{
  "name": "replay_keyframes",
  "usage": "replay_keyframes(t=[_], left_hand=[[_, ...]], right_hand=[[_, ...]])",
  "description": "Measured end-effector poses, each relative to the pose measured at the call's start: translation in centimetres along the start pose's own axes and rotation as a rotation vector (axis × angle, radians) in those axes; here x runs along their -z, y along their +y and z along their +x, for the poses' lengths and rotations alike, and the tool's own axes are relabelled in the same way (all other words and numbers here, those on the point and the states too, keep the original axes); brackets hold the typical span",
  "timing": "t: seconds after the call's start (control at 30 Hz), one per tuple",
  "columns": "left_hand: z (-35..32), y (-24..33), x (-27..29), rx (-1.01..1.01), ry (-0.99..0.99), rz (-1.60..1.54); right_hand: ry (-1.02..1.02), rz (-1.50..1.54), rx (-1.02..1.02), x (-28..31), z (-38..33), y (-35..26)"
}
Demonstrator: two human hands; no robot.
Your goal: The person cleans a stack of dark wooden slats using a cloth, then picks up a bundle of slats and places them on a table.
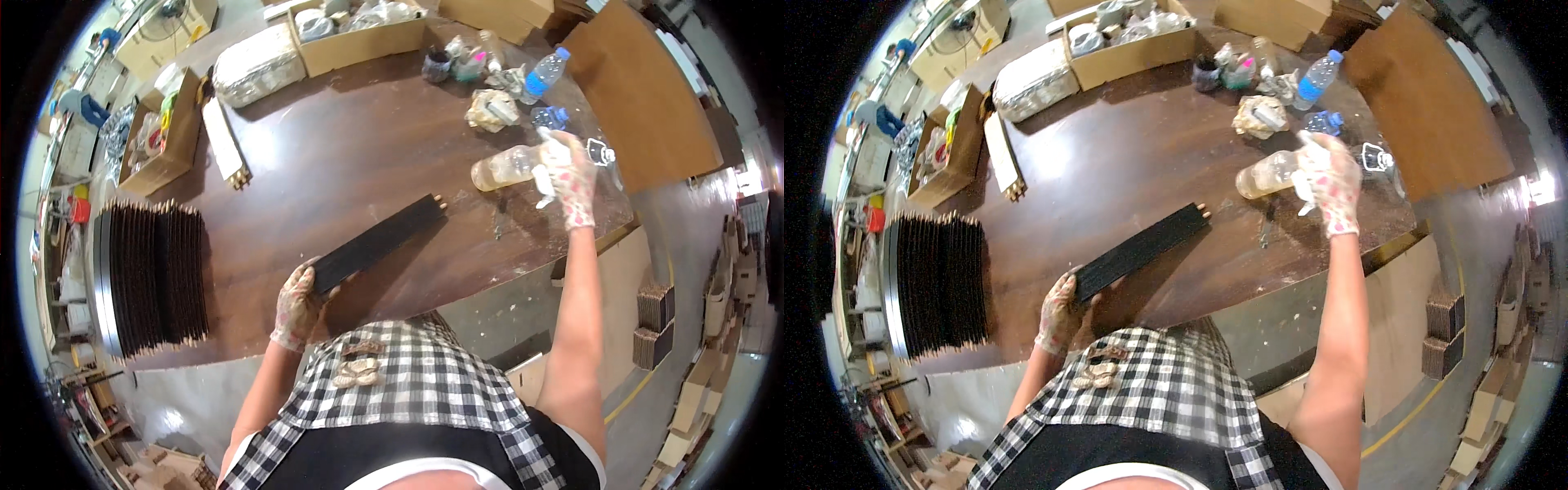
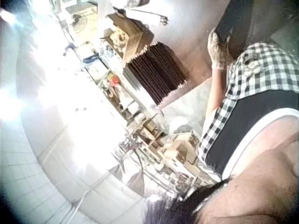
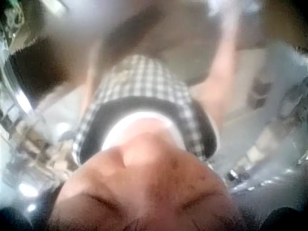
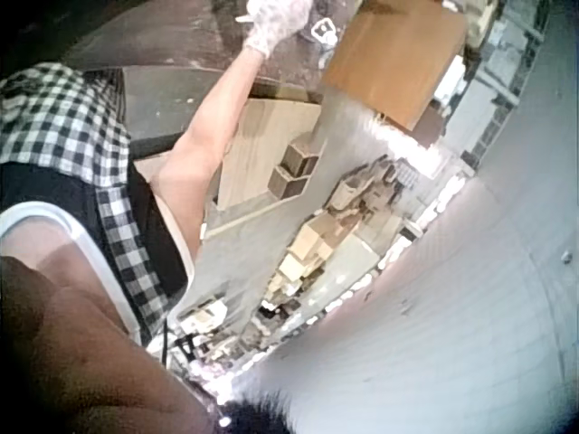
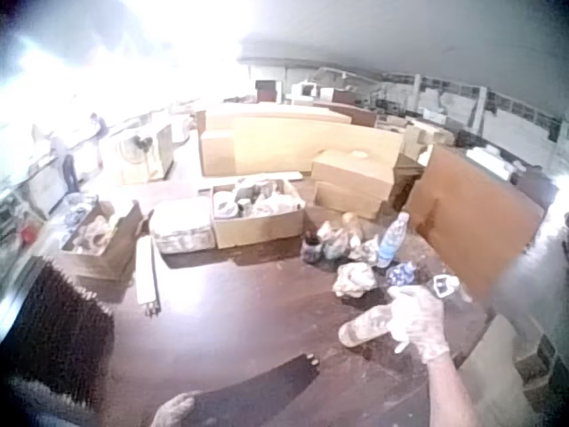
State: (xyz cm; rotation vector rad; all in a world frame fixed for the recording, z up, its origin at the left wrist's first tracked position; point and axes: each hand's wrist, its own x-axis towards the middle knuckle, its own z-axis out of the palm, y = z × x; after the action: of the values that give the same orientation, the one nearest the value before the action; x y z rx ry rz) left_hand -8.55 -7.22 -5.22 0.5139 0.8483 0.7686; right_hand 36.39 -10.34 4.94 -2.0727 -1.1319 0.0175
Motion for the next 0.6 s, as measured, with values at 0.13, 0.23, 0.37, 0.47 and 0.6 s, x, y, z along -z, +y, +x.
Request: replay_keyframes(t=[0.13, 0.23, 0.37, 0.47, 0.6], left_hand=[[0.3, -0.6, 0.2, 0.018, 0.031, 0.038], [0.0, -1.4, 0.6, 0.047, 0.066, -0.032], [-0.3, -2.3, 0.8, 0.033, 0.069, 0.041], [-0.8, -2.4, -0.6, 0.070, 0.119, 0.053], [-0.5, -2.5, 0.2, 0.036, 0.041, 0.084]], right_hand=[[0.068, -0.243, 0.356, -3.3, 0.0, -1.8], [0.161, -0.264, 0.407, -3.3, -2.4, -4.1], [-0.229, 0.260, 0.091, -8.8, -10.2, -8.5], [-0.263, 0.017, 0.578, -16.5, -16.1, -5.8], [-0.178, -0.224, 0.322, -18.1, -14.4, -0.9]])
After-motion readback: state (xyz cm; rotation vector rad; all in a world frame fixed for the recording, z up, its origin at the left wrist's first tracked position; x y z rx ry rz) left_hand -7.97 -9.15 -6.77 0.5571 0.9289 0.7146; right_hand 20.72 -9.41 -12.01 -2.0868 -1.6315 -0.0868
